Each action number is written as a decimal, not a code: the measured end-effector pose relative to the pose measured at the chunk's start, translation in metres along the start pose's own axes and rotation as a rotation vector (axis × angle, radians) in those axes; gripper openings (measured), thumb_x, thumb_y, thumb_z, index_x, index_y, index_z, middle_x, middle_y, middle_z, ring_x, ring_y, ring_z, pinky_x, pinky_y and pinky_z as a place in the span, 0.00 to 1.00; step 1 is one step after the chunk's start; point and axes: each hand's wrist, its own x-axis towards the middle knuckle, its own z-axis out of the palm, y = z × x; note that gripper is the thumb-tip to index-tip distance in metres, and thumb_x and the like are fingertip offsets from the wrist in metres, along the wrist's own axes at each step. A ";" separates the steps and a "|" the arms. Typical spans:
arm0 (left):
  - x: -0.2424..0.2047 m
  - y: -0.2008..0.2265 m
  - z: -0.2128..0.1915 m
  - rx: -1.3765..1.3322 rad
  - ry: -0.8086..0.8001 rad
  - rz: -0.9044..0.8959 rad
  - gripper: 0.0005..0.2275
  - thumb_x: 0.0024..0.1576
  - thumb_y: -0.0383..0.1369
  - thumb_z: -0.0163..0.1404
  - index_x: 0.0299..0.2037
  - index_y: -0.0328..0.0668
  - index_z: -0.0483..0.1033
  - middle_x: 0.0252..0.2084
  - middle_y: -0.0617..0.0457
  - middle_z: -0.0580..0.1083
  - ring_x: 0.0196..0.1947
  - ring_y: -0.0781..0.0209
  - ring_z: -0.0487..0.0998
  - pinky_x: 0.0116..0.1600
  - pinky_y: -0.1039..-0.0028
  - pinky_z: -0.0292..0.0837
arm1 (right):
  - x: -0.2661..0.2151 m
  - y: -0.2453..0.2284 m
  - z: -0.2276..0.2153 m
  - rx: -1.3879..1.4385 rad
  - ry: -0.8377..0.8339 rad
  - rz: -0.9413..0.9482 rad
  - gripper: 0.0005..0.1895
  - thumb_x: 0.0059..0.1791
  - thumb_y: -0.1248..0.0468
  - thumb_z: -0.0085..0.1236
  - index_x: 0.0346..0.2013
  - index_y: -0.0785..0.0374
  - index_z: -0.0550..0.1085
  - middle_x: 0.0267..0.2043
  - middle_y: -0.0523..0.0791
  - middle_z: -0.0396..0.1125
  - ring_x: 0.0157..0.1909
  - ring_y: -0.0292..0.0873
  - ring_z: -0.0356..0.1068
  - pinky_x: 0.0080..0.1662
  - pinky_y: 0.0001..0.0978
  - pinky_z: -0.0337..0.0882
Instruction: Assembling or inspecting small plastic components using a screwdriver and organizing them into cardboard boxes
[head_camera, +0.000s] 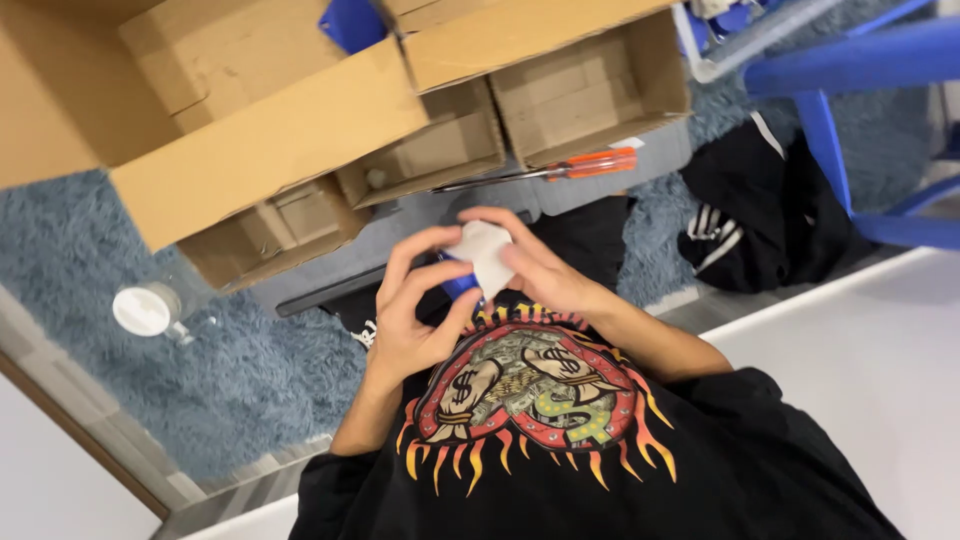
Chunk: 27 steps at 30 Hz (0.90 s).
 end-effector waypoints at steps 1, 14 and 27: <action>-0.001 -0.002 0.002 -0.009 -0.015 0.004 0.13 0.61 0.29 0.64 0.54 0.37 0.82 0.64 0.37 0.74 0.62 0.40 0.79 0.69 0.55 0.72 | -0.002 0.007 -0.011 -0.001 0.015 -0.009 0.41 0.63 0.41 0.42 0.80 0.65 0.47 0.67 0.55 0.60 0.53 0.41 0.76 0.44 0.35 0.87; -0.061 -0.092 0.036 -0.694 -0.063 -0.460 0.40 0.68 0.66 0.29 0.70 0.31 0.62 0.64 0.32 0.70 0.64 0.42 0.75 0.64 0.54 0.76 | 0.001 -0.055 0.015 -0.804 -0.066 -0.620 0.32 0.49 0.61 0.75 0.66 0.63 0.73 0.65 0.58 0.69 0.66 0.64 0.72 0.62 0.60 0.76; -0.015 -0.026 0.012 -0.359 -0.014 -0.218 0.27 0.65 0.51 0.45 0.58 0.30 0.70 0.60 0.27 0.72 0.64 0.31 0.74 0.68 0.44 0.69 | -0.013 -0.010 0.005 -0.258 0.190 -0.341 0.24 0.62 0.56 0.48 0.67 0.70 0.68 0.69 0.61 0.64 0.69 0.61 0.68 0.65 0.59 0.74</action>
